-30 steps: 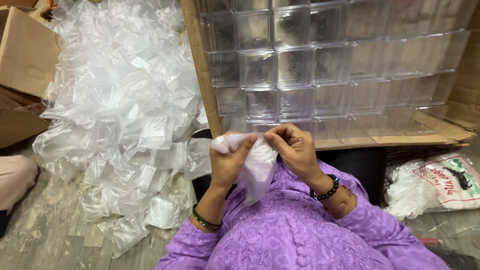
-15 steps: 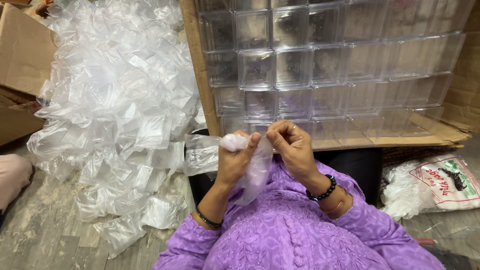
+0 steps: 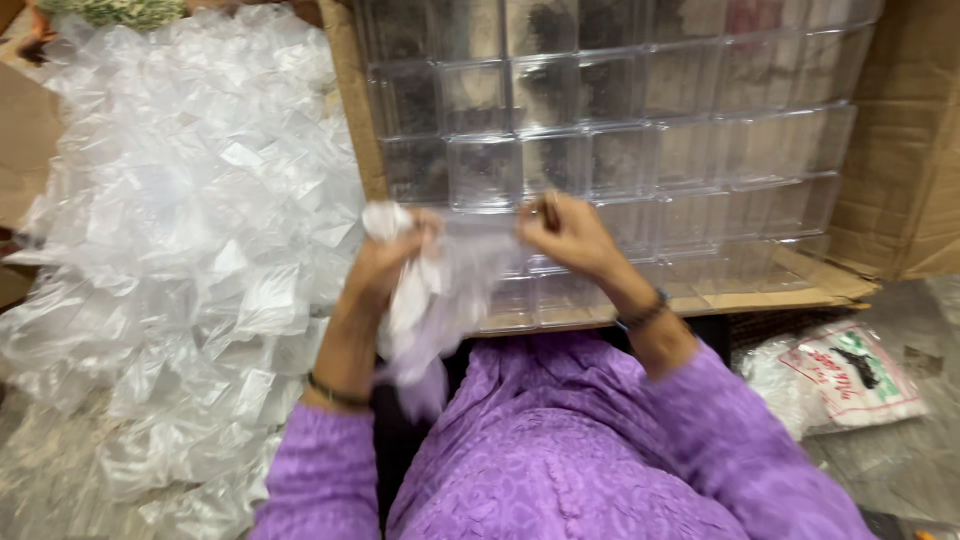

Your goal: The person sits on the floor in front of an open cardboard carton filled with small clear plastic boxes. They lift boxes out one at a time, wrap some in thin plastic bags, and place them back into the carton, arranging the stacked boxes inside.

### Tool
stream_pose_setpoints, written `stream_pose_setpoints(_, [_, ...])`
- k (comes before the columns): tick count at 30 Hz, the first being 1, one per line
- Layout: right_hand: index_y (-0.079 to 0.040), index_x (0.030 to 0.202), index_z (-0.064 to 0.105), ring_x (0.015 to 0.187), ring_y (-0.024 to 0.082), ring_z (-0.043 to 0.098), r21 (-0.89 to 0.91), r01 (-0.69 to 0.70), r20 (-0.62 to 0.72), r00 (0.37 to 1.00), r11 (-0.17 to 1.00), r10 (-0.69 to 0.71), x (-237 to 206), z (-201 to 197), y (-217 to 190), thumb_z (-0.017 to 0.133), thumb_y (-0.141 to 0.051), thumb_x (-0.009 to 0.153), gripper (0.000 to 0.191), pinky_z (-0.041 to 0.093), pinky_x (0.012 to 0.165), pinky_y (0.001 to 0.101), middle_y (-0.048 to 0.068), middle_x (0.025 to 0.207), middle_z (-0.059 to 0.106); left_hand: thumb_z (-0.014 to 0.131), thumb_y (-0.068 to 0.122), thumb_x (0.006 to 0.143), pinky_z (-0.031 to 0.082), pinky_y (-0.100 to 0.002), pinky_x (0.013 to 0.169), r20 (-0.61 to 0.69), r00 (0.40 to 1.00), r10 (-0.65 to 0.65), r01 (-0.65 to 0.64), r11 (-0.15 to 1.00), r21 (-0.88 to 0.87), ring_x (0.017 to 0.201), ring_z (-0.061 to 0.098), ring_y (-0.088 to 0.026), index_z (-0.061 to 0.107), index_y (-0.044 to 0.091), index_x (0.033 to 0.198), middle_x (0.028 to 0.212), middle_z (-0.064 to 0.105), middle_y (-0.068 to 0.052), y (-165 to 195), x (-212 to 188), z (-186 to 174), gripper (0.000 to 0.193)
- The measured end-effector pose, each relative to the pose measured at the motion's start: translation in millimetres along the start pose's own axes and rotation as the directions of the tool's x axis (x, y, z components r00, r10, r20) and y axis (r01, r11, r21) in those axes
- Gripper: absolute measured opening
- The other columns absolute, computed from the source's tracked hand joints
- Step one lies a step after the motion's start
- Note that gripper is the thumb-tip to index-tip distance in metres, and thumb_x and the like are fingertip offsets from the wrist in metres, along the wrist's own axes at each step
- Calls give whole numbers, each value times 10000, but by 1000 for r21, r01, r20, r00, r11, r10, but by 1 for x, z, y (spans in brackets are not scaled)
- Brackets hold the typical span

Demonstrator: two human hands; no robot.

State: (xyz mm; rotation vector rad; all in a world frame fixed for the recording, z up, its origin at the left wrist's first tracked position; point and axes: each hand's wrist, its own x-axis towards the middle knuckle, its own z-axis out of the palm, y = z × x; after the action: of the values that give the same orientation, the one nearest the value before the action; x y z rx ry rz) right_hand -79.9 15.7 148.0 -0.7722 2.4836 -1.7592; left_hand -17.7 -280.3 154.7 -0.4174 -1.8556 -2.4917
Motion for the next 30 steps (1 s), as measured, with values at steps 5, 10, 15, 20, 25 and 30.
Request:
stream_pose_setpoints(5, [15, 1020, 658, 868, 496, 658, -711, -75, -247, 958, 699, -147, 89, 21, -5, 654, -153, 968, 177, 503, 741, 592, 267, 967, 698, 635, 250, 1018, 526, -277, 788, -217, 900, 377, -124, 701, 702, 864, 686, -109, 705, 43, 1171, 932, 736, -18, -46, 131, -17, 266])
stream_pose_setpoints(10, [-3, 987, 646, 817, 463, 658, -634, 73, -335, 871, 769, -359, 95, 38, 1, 607, -113, 979, 117, 510, 711, 554, 235, 933, 686, 687, 297, 1043, 491, -285, 731, -285, 940, 185, -5, 846, 533, 835, 632, -110, 708, 6, 1083, 891, 691, -23, -70, 166, -28, 295])
stream_pose_setpoints(15, [-21, 973, 600, 694, 228, 592, -94, 185, -502, 840, 978, -207, 71, 53, -19, 579, -164, 1095, 190, 482, 631, 360, 105, 815, 624, 699, 350, 1022, 486, -305, 720, -193, 980, 49, -8, 978, 209, 826, 619, -126, 699, -12, 1097, 892, 682, -30, -58, 109, -20, 370])
stream_pose_setpoints(20, [-70, 1075, 514, 658, 20, 481, 523, 63, -192, 980, 850, 45, 1, 123, -34, 569, -205, 1070, 145, 436, 557, 202, -63, 796, 522, 711, 403, 1000, 480, -325, 708, -339, 941, -8, -5, 999, -38, 818, 605, -142, 690, -30, 1111, 893, 672, -36, -27, -76, -34, 448])
stream_pose_setpoints(25, [-33, 1154, 508, 604, 62, 472, 500, -278, 228, 956, 820, 185, -75, 216, 13, 537, -190, 1071, 179, 392, 517, 240, -18, 726, 536, 723, 456, 979, 475, -345, 697, -548, 782, -298, 180, 949, -260, 809, 592, -158, 681, -48, 1124, 894, 663, -43, -52, -199, -65, 527])
stream_pose_setpoints(30, [-17, 1134, 626, 702, 163, 702, 84, -102, 332, 941, 991, 69, -89, 253, 45, 505, -175, 1043, 219, 562, 658, 320, 101, 800, 704, 735, 509, 958, 469, -365, 686, -399, 777, -487, 327, 854, -405, 800, 579, -174, 671, -66, 1138, 895, 654, -50, -76, -220, -73, 606])
